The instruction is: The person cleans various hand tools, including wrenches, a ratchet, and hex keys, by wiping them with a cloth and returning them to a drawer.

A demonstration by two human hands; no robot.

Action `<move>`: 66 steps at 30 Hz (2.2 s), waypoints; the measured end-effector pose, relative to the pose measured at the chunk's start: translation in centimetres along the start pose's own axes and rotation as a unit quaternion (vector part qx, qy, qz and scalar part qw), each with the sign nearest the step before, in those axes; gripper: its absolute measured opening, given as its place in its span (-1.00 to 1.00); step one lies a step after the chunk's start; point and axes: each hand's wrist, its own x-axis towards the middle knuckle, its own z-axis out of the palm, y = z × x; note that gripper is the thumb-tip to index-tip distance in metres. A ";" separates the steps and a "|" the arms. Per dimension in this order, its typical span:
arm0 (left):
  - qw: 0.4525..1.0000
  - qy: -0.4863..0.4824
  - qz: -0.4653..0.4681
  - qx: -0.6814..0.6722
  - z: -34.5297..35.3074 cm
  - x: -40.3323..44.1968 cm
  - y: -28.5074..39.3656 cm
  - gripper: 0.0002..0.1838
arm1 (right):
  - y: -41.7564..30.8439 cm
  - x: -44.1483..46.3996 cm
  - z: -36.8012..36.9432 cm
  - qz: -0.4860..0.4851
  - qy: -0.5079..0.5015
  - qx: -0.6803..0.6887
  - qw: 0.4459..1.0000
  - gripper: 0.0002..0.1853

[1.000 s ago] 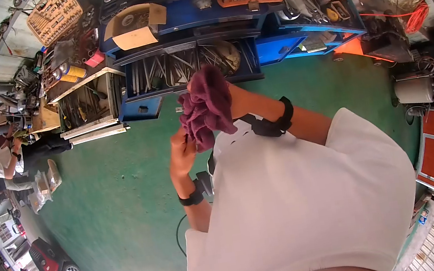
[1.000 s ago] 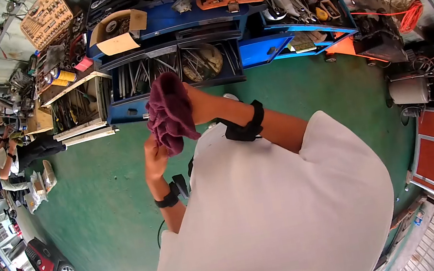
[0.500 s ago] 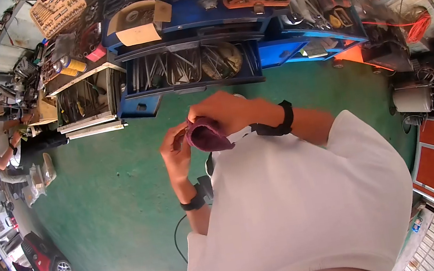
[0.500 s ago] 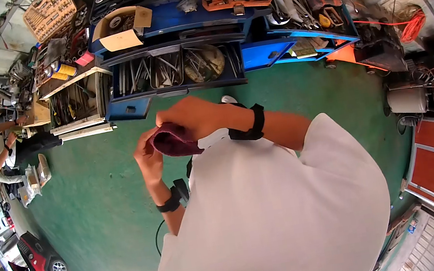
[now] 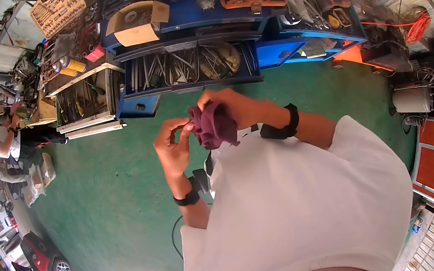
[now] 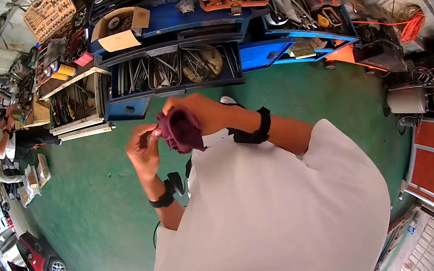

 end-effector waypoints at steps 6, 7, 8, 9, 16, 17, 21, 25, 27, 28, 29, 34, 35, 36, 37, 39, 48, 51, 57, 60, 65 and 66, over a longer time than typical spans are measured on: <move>0.995 0.032 0.066 -0.064 0.2 0.6 0.7 -0.88 | 1.3 -1.6 0.0 0.035 0.021 0.124 0.991 -0.41; 0.992 0.026 0.066 -0.103 0.7 0.7 0.9 -0.88 | 1.0 -1.7 -0.1 0.038 0.011 0.154 0.987 -0.41; 0.988 0.022 0.065 -0.141 1.3 0.6 1.1 -0.88 | 1.2 -2.2 0.0 0.039 0.009 0.156 0.987 -0.41; 0.988 0.025 0.064 -0.139 1.7 0.6 0.9 -0.88 | 1.8 -2.7 0.1 0.046 0.068 0.148 0.986 -0.42; 0.989 0.016 0.024 -0.146 2.5 0.7 -0.5 -0.85 | 0.3 -1.5 -0.7 -0.016 0.060 0.125 0.990 -0.50; 0.988 0.005 0.032 -0.154 2.3 0.7 -0.3 -0.85 | 0.8 -1.7 -0.8 -0.016 0.057 0.126 0.990 -0.50; 0.973 -0.010 0.060 -0.221 0.9 0.5 -0.3 -0.88 | 3.8 -2.9 -1.3 0.124 -0.036 0.095 0.987 -0.60; 0.979 -0.002 0.032 -0.203 0.5 -0.6 -1.3 -0.86 | 3.0 -3.0 -2.1 0.185 -0.054 0.196 0.962 -0.55; 0.981 -0.003 0.001 -0.192 1.4 -0.6 -1.4 -0.87 | 1.1 -2.1 -2.2 0.144 -0.053 0.176 0.972 -0.52; 0.975 -0.014 -0.011 -0.221 1.8 -0.7 -1.8 -0.88 | 0.6 -1.7 -2.4 0.099 -0.050 0.150 0.983 -0.50; 0.975 -0.017 -0.011 -0.223 2.0 -0.7 -2.0 -0.88 | 1.0 -1.7 -2.2 0.100 -0.048 0.148 0.983 -0.50; 0.980 -0.057 -0.029 -0.191 3.0 -1.0 -1.7 -0.88 | 4.6 -3.7 -1.5 0.172 -0.049 0.097 0.979 -0.45; 0.975 -0.054 -0.045 -0.211 3.3 -1.2 -1.4 -0.88 | 5.0 -4.0 -1.5 0.178 -0.029 0.034 0.983 -0.46; 0.970 -0.058 -0.050 -0.230 3.6 -1.2 -1.0 -0.89 | 5.3 -4.2 -1.7 0.177 -0.034 0.035 0.983 -0.46; 0.971 -0.053 -0.048 -0.229 3.4 -1.3 -1.1 -0.89 | 4.6 -3.6 -2.2 0.204 -0.104 -0.007 0.973 -0.50; 0.974 -0.065 -0.021 -0.215 3.1 -1.5 -1.3 -0.91 | 4.0 -2.9 -2.4 0.229 -0.178 -0.050 0.956 -0.53; 0.964 -0.028 -0.032 -0.262 3.9 -1.7 -1.5 -0.90 | 3.0 -4.1 0.1 0.057 0.113 0.123 0.984 -0.55; 0.983 -0.046 -0.007 -0.180 3.5 -1.5 -3.0 -0.87 | 2.5 -3.2 -0.9 0.097 0.045 0.081 0.991 -0.52; 0.989 -0.078 0.017 0.124 3.1 -1.0 1.0 -0.67 | 2.0 -2.1 -1.4 0.083 -0.083 -0.203 0.972 -0.47; 0.983 -0.109 0.042 0.139 2.8 -0.9 0.9 -0.68 | 1.9 -1.7 -1.0 0.071 -0.086 -0.188 0.976 -0.49; 0.966 -0.095 0.108 0.217 3.1 -1.0 -1.5 -0.74 | 1.0 -1.6 -1.2 0.080 -0.083 -0.269 0.956 -0.51; 0.963 -0.077 0.116 0.229 3.2 -1.1 -1.8 -0.76 | 1.1 -1.7 -1.2 0.079 -0.086 -0.268 0.956 -0.51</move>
